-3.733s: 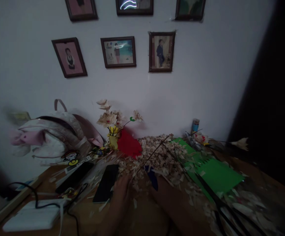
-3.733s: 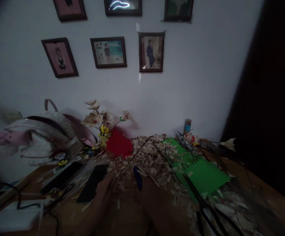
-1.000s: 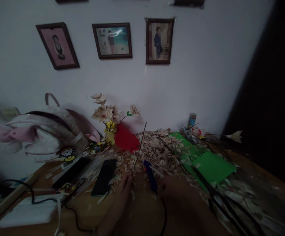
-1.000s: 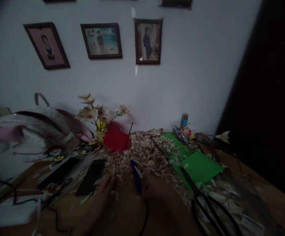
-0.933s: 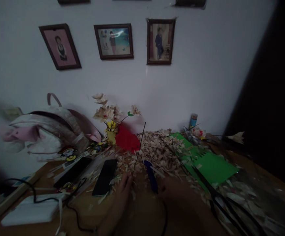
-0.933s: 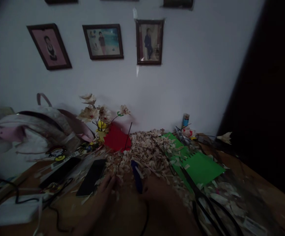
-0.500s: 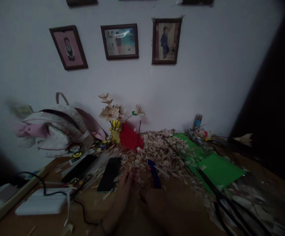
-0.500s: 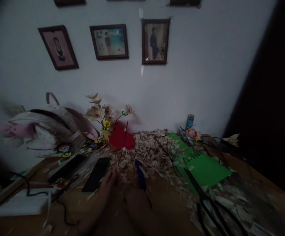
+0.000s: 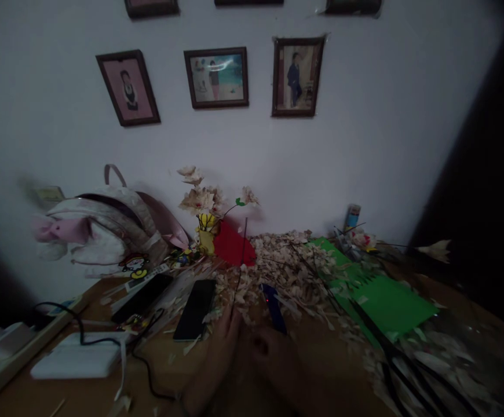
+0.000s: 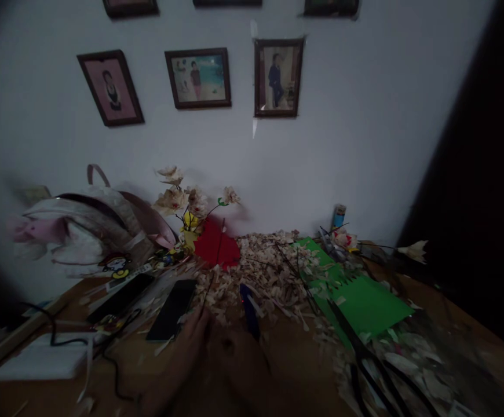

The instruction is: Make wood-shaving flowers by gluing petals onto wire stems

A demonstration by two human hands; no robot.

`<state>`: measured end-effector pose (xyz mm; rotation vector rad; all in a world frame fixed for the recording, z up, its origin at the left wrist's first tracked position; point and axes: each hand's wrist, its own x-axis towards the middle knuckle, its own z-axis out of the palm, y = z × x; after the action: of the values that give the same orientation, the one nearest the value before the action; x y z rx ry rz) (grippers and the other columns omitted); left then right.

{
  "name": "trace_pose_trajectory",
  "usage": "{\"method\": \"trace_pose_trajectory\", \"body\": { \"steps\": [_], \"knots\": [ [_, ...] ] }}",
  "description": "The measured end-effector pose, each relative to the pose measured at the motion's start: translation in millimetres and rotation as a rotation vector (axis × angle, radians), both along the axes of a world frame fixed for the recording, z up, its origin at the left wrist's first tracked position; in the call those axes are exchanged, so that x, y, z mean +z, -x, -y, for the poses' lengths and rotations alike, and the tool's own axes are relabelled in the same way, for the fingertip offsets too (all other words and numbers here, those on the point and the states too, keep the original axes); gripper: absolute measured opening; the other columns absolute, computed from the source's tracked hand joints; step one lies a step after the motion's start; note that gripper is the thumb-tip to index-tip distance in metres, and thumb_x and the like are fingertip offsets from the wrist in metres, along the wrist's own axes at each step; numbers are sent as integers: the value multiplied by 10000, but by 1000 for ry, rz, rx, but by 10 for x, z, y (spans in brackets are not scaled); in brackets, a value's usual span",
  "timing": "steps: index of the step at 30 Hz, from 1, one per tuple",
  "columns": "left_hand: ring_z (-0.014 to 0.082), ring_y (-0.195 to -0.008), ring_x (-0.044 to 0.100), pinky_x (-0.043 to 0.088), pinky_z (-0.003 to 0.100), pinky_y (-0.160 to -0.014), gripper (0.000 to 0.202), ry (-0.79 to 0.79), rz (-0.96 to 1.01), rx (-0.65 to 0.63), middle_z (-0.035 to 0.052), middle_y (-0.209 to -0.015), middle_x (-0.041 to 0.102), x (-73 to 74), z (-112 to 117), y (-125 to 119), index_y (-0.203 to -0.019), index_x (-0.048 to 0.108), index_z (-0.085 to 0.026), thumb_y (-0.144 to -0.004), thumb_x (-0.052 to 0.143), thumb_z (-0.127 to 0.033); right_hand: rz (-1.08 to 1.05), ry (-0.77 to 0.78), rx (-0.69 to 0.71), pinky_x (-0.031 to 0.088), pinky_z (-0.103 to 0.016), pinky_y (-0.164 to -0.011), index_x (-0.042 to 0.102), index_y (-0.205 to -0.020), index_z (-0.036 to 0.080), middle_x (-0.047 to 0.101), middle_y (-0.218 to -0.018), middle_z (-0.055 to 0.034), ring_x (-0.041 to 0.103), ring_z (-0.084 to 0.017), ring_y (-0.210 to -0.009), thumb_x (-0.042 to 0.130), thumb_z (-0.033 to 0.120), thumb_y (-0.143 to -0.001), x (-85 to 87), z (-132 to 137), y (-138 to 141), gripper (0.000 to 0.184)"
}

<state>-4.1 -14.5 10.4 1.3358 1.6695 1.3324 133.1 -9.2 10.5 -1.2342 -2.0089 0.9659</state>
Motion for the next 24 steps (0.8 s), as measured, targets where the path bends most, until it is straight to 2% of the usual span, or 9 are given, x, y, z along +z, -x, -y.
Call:
{"method": "trace_pose_trajectory", "body": {
  "steps": [2, 4, 8, 13, 16, 21, 24],
  "knots": [
    [233, -740, 566, 434, 315, -689, 241, 19, -42, -3, 25, -676, 588, 35, 3, -57, -793, 568, -208, -663, 506, -401, -228, 146, -40, 462, -263, -700, 674, -759, 184, 692, -788, -44, 620, -188, -772, 491, 281, -719, -66, -43, 13, 211],
    [199, -679, 546, 429, 281, -643, 240, 17, -29, -20, -8, -649, 553, 38, 0, -114, -771, 546, -207, -619, 552, -393, -358, 245, -63, 467, -275, -723, 676, -790, 195, 693, -798, -30, 620, -198, -806, 518, 292, -701, -115, -85, 6, 206],
    [162, -664, 532, 426, 244, -634, 250, -20, 107, -65, -33, -666, 542, -22, -30, -153, -792, 501, -218, -597, 582, -354, -402, 295, -103, 470, -279, -721, 663, -851, 183, 687, -876, -51, 613, -198, -850, 500, 307, -716, -190, -142, -31, 245],
    [140, -599, 504, 410, 232, -566, 225, -10, 172, -106, -51, -601, 496, -80, -110, -88, -707, 471, -215, -609, 605, -366, -497, 315, -132, 459, -263, -742, 595, -885, 168, 664, -909, -59, 595, -181, -881, 544, 334, -694, -284, -185, -17, 258],
    [127, -578, 481, 392, 226, -549, 234, -15, 174, -78, -61, -581, 470, -98, -142, -67, -686, 457, -211, -607, 616, -362, -458, 241, -111, 456, -262, -732, 566, -889, 164, 648, -898, -59, 596, -175, -848, 560, 347, -688, -238, -161, -27, 272],
    [122, -563, 467, 380, 227, -556, 244, -39, 122, -48, -69, -562, 450, -146, -162, -60, -658, 449, -212, -603, 629, -367, -139, -48, -97, 436, -274, -698, 609, -858, 191, 647, -851, -38, 593, -177, -777, 563, 262, -692, -62, -81, -106, 186],
    [123, -561, 464, 382, 228, -561, 219, -43, 87, -35, -73, -563, 436, -164, -160, -56, -696, 475, -207, -623, 620, -354, -95, -66, -96, 440, -274, -705, 643, -843, 190, 663, -868, -54, 599, -179, -785, 509, 236, -729, -71, -99, -119, 182]
  ]
}}
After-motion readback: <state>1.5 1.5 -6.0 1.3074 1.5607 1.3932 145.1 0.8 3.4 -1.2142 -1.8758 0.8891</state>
